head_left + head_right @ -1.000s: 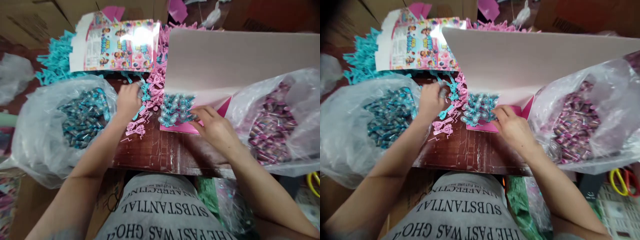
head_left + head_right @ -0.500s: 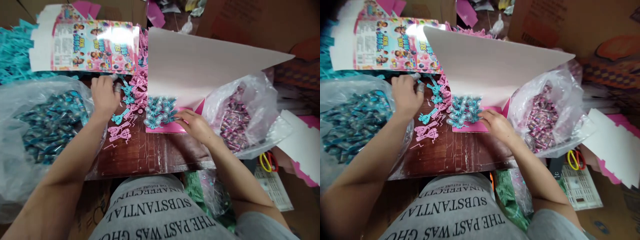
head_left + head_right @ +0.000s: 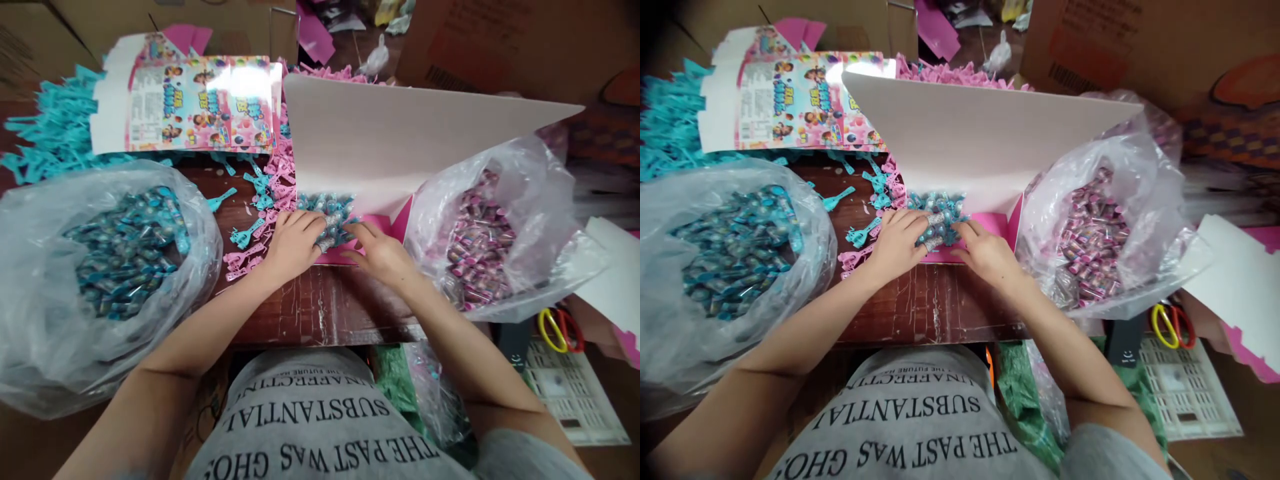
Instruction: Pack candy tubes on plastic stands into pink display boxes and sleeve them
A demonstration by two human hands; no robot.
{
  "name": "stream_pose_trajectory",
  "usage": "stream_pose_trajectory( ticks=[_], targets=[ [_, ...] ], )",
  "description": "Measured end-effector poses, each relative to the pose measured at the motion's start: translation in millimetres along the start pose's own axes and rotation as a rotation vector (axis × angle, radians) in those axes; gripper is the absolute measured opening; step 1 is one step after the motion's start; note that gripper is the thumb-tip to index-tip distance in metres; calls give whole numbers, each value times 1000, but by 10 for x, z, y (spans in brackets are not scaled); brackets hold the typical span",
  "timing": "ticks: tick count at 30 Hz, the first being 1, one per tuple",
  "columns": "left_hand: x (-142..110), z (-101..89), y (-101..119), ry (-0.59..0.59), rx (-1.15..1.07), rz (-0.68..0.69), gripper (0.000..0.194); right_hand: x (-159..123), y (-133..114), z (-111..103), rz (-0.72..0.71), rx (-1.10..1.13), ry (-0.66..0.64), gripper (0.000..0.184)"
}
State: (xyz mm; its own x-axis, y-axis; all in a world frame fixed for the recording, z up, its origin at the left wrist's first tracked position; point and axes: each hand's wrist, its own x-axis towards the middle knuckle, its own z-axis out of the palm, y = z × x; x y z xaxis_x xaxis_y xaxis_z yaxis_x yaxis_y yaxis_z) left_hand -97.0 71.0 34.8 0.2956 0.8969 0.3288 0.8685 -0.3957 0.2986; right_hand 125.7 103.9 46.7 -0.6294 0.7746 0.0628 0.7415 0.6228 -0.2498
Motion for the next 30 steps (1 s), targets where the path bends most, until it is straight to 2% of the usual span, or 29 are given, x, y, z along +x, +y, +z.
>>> stream_pose_trajectory(
  ticks=[4,9,13,16,19,21,25,27,30],
  targets=[
    [-25,0,44,-29,35,-17,34,63,-86,-1,40,-151,-54,31],
    [-43,15,74,-36,88,-59,33,199,-55,-75,-71,-246,-95,29],
    [-59,17,67,-44,107,-58,28,180,104,-209,-110,-68,51,30],
    [-92,-58,77,-42,48,-56,37,70,207,-364,-108,165,195,27],
    [-161,-202,141,67,-134,-27,52,-130,186,-445,-61,407,286,32],
    [-222,-285,214,99,-367,-9,50,-281,91,-421,-38,591,290,37],
    [-356,-332,336,-15,-992,-90,18,-496,-143,-326,-55,770,229,38],
    [-428,-329,354,-51,-1165,-173,22,-545,-210,-325,-100,773,155,36],
    [-535,-345,349,-94,-1221,-281,30,-580,-235,-354,-139,750,81,37]
  ],
)
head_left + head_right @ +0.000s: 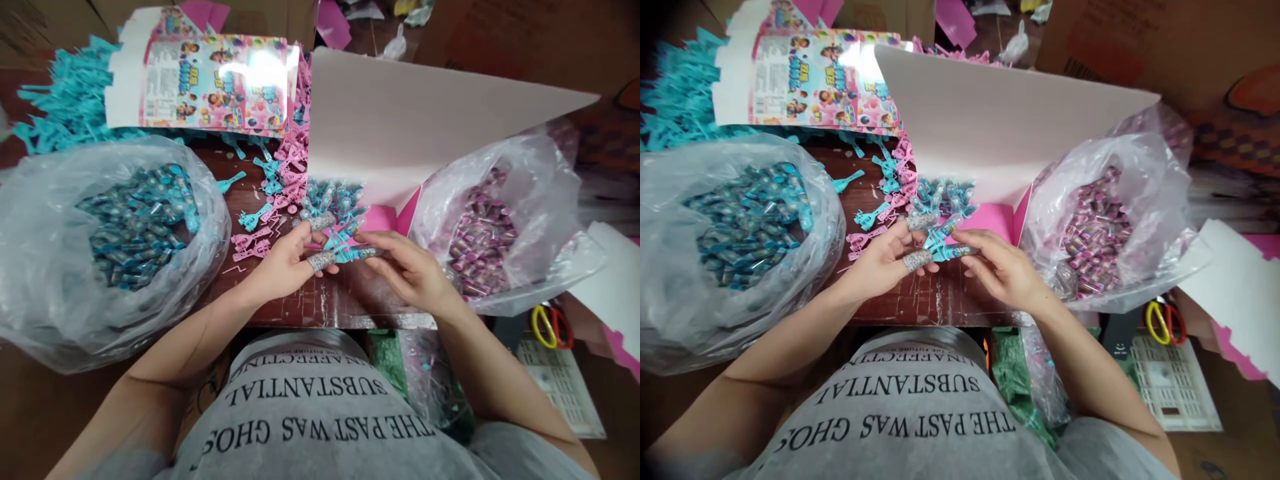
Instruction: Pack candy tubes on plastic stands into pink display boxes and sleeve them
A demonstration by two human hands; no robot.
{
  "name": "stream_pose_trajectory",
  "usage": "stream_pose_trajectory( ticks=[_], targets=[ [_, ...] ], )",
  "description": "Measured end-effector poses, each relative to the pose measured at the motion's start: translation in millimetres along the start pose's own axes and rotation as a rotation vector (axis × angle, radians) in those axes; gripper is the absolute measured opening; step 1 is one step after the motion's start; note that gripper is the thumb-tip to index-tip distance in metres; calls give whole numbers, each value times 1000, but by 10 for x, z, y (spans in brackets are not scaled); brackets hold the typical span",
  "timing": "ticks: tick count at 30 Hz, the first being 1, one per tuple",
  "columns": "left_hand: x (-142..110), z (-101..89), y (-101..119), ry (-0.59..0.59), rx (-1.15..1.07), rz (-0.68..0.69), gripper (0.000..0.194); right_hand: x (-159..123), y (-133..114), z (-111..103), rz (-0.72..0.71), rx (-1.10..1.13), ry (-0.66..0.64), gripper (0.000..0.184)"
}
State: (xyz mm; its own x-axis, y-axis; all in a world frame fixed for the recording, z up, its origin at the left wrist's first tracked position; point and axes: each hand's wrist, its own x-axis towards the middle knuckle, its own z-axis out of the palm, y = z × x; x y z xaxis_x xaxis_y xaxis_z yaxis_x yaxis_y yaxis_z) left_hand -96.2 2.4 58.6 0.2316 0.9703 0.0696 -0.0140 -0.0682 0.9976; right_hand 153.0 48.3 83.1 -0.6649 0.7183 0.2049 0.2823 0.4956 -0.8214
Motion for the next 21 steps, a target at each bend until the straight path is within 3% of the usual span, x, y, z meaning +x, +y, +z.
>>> stream_pose_trajectory(
  ticks=[5,8,11,16,19,21],
  targets=[
    [-131,11,-43,64,85,14,29,-37,52,77,55,105,15,34],
    [-187,52,-82,116,312,126,18,-37,91,175,176,194,-8,32],
    [-239,71,-102,169,500,233,14,-33,112,234,308,267,-49,44],
    [-288,53,-121,173,574,275,13,-81,118,221,244,275,-59,48],
    [-286,69,-142,162,597,350,9,-119,148,206,249,293,-102,32],
    [-273,102,-169,162,623,389,7,-134,180,210,271,272,-129,42]
  ],
)
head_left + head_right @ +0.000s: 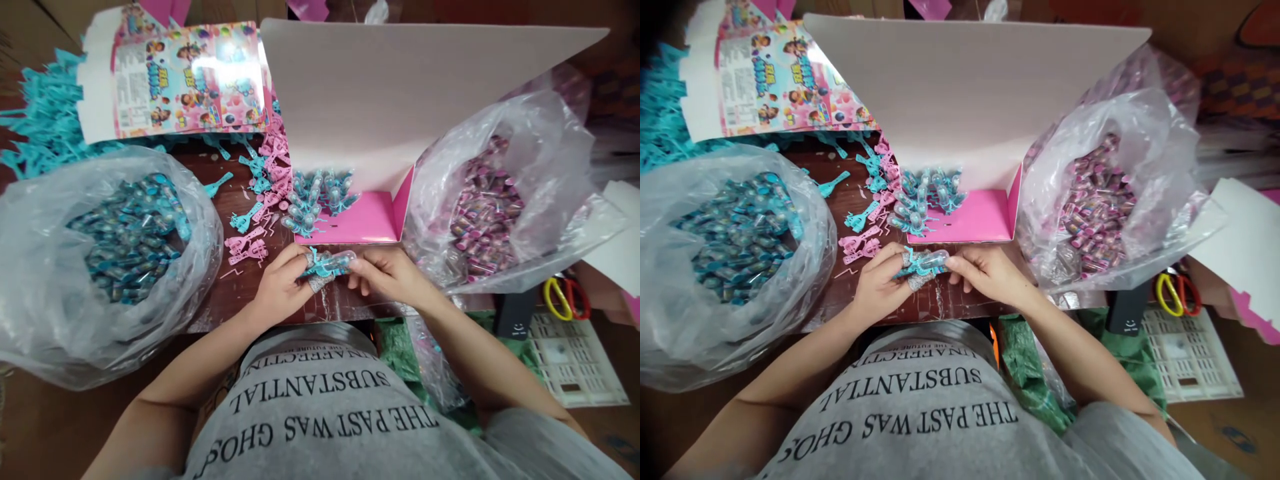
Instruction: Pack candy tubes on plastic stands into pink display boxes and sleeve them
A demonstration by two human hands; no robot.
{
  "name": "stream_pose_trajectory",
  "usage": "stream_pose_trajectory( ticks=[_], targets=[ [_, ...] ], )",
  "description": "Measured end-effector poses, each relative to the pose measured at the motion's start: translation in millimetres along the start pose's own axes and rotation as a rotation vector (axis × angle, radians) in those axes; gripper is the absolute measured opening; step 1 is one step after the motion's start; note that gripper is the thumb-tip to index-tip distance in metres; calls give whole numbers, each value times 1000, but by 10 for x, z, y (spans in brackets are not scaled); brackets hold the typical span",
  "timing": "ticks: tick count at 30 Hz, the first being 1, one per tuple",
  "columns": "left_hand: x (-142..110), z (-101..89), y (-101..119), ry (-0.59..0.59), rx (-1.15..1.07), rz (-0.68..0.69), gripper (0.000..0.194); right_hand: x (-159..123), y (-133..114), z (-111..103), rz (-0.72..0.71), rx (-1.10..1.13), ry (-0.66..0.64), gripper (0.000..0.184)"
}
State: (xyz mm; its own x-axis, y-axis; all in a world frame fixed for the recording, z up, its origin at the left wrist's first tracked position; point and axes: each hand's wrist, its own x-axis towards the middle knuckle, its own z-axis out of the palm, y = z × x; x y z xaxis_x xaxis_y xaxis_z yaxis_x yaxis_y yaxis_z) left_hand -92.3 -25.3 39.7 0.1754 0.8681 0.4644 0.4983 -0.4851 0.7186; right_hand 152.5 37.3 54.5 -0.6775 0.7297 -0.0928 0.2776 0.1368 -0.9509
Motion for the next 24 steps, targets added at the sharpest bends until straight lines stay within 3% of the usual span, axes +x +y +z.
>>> stream_pose_trajectory(
  ticks=[4,7,10,12,15,18,21,24],
  targets=[
    [3,121,-5,-45,51,-16,10,10,30,4,-86,-65,79,50],
    [24,140,-12,-86,44,-108,30,28,19,-77,-154,-125,112,47],
    [95,62,-106,89,43,-126,61,107,46,-303,-169,-277,252,37],
    [172,13,-254,272,-10,-147,60,222,90,-478,-161,-481,313,36],
    [302,41,-546,366,-226,-281,53,463,114,-638,-80,-820,180,33],
    [422,173,-753,327,-443,-379,69,691,6,-627,41,-1075,-16,30],
    [518,293,-784,303,-594,-401,83,829,-175,-514,106,-1209,-126,28],
    [570,337,-723,316,-669,-407,85,859,-286,-393,126,-1245,-104,31]
  ],
)
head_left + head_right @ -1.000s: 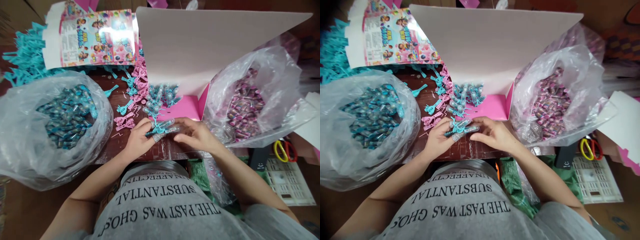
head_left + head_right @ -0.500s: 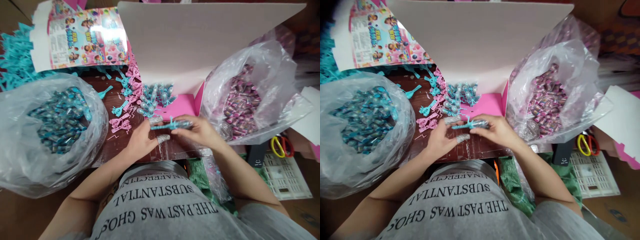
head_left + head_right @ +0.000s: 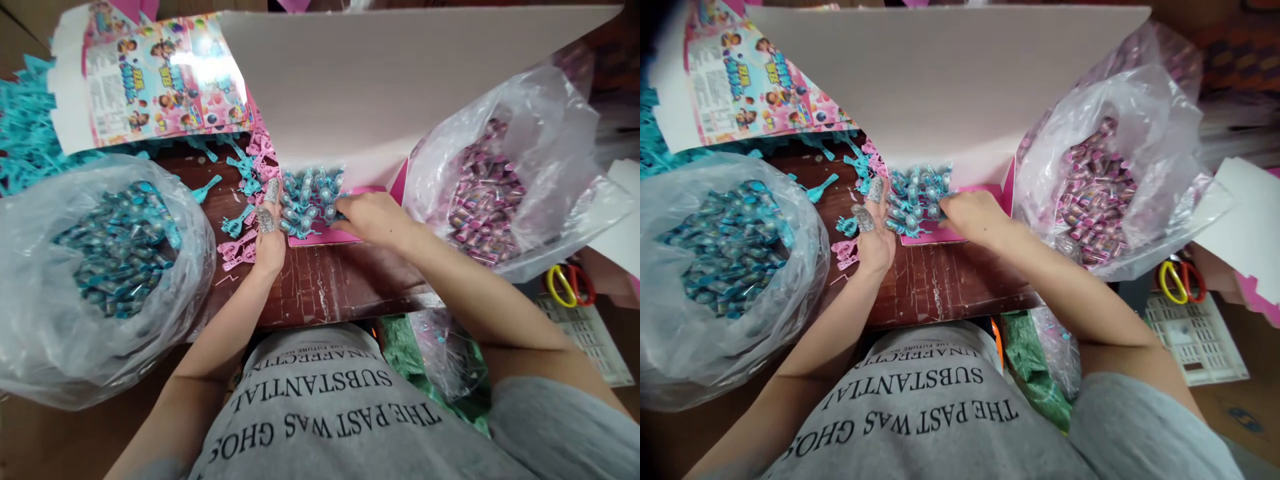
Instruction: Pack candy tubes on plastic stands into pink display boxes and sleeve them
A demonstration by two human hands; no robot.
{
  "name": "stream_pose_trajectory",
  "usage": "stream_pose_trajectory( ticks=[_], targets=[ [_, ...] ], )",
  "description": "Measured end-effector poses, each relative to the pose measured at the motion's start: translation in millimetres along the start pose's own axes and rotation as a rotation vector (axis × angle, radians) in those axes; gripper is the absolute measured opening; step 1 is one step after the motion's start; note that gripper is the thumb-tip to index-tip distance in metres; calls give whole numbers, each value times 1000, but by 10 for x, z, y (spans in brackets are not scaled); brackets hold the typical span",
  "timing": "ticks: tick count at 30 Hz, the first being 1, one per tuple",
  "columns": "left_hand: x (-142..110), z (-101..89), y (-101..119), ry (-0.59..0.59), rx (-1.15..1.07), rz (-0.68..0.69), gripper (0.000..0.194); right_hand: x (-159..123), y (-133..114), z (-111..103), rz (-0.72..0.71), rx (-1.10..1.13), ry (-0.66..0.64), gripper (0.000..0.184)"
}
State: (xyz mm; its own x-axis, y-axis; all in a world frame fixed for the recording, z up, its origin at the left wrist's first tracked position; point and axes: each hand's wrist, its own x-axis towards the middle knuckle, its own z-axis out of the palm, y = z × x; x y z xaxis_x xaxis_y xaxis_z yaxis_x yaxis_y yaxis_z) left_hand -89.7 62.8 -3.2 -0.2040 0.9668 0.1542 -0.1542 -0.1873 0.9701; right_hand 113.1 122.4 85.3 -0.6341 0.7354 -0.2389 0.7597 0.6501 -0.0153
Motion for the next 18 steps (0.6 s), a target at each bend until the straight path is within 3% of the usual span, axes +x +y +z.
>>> stream_pose_trajectory(
  ticks=[4,9,18],
  targets=[
    [-26,36,35,1,-47,-15,86,-45,-85,86,38,29,138,30],
    [-43,106,31,3,-86,5,81,10,-153,209,98,63,164,28],
    [-33,106,81,85,-100,-58,79,10,-74,-43,9,49,85,29]
  ],
)
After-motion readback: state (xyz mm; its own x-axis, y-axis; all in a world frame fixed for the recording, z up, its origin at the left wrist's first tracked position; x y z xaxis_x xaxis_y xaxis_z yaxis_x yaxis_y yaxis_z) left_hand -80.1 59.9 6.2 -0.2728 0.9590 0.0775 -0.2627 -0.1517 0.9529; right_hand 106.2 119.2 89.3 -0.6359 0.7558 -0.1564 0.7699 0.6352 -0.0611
